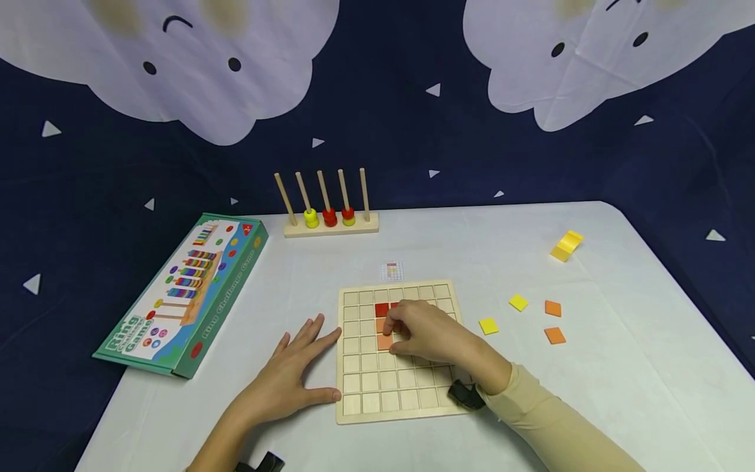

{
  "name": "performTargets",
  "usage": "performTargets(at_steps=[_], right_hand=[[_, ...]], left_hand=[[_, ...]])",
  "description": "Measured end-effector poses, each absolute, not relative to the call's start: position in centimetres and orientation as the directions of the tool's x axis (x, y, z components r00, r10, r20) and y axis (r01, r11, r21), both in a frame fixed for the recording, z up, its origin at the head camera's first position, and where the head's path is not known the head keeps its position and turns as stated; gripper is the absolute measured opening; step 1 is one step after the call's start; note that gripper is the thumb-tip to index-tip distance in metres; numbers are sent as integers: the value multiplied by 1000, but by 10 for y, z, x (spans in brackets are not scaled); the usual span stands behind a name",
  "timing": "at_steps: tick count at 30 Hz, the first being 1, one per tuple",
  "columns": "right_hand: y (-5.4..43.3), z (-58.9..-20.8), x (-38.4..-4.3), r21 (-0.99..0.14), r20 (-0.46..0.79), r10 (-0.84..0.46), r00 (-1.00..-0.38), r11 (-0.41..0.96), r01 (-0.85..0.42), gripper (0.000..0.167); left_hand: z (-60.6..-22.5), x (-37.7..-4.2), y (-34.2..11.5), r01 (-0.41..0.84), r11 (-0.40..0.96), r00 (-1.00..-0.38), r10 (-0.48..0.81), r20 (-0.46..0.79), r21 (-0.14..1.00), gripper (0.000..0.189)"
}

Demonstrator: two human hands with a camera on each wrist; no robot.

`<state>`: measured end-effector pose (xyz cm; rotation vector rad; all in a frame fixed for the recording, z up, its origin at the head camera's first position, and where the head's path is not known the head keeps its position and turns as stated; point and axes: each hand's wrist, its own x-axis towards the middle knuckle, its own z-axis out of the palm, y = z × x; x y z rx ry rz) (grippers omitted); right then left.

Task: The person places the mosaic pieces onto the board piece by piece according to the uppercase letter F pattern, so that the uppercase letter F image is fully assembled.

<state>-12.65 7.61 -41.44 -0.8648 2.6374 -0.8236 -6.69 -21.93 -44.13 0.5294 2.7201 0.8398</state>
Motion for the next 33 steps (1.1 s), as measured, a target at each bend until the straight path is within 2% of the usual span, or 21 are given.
performTargets(at_steps=[14, 24, 33], right_hand=[[95, -409, -121, -594, -37, -563, -825, 677, -435, 16], [149, -396, -118, -622, -36, -487, -873, 695, -362, 17], [206, -390, -112, -562, -15, -390, -921, 765, -315, 22]], left_hand=[[-439, -66, -220, 259, 764, -905, 406, -128, 591, 101], [-440, -66, -220, 257, 760, -904, 408, -130, 596, 101], [-440, -66, -218, 256, 760, -906, 405, -127, 597, 102]])
